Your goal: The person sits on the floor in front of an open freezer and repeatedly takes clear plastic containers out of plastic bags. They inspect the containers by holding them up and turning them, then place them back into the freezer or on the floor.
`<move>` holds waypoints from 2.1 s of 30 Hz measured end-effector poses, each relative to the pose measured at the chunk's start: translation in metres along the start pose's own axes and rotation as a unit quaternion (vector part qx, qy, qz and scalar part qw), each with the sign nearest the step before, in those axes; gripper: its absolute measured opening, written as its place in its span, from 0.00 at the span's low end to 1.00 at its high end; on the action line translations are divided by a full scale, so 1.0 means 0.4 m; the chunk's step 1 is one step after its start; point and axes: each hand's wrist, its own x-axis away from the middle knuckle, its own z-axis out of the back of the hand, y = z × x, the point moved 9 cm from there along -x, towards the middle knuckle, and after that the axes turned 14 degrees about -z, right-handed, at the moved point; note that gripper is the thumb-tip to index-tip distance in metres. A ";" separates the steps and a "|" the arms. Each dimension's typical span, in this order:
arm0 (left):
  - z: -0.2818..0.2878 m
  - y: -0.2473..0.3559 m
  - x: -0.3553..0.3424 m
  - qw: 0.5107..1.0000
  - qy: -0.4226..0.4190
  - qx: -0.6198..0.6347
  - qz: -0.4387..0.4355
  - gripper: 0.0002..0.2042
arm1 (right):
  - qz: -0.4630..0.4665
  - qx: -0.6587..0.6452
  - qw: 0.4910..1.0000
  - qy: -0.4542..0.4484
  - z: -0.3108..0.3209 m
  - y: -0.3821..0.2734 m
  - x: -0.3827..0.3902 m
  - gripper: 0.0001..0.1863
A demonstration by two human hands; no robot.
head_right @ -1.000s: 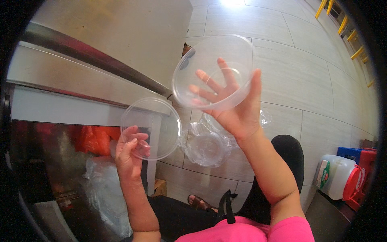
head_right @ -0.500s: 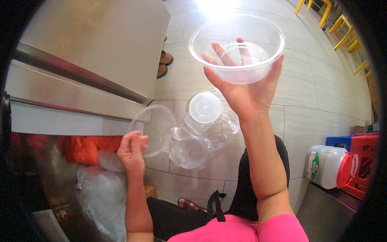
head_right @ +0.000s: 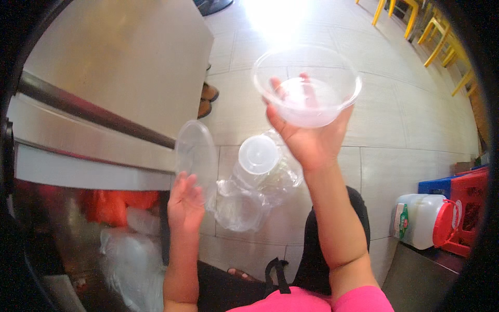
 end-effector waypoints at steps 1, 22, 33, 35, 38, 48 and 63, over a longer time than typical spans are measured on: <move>-0.005 0.007 -0.003 0.998 -0.007 0.061 0.011 0.09 | 0.019 0.061 0.997 0.033 0.015 -0.006 -0.001 0.47; -0.447 0.113 0.147 0.982 -0.182 0.002 -0.058 0.10 | -0.017 0.051 0.992 0.111 0.043 0.039 0.001 0.41; -0.472 0.228 0.154 0.958 -0.255 0.082 -0.098 0.12 | -0.053 0.069 0.994 0.064 -0.013 0.117 0.021 0.47; -0.443 0.225 0.147 0.980 -0.174 0.045 -0.087 0.12 | -0.051 0.082 0.993 0.075 -0.016 0.121 0.029 0.47; -0.452 0.234 0.167 0.977 -0.190 0.032 -0.086 0.12 | -0.026 0.091 0.991 0.094 -0.017 0.120 0.041 0.47; -0.482 0.321 0.214 0.945 -0.271 0.005 -0.181 0.14 | 0.007 0.106 0.989 0.104 -0.060 0.132 0.097 0.38; -0.492 0.316 0.209 0.948 -0.289 -0.008 -0.134 0.16 | -0.022 0.103 0.991 0.087 -0.029 0.157 0.089 0.38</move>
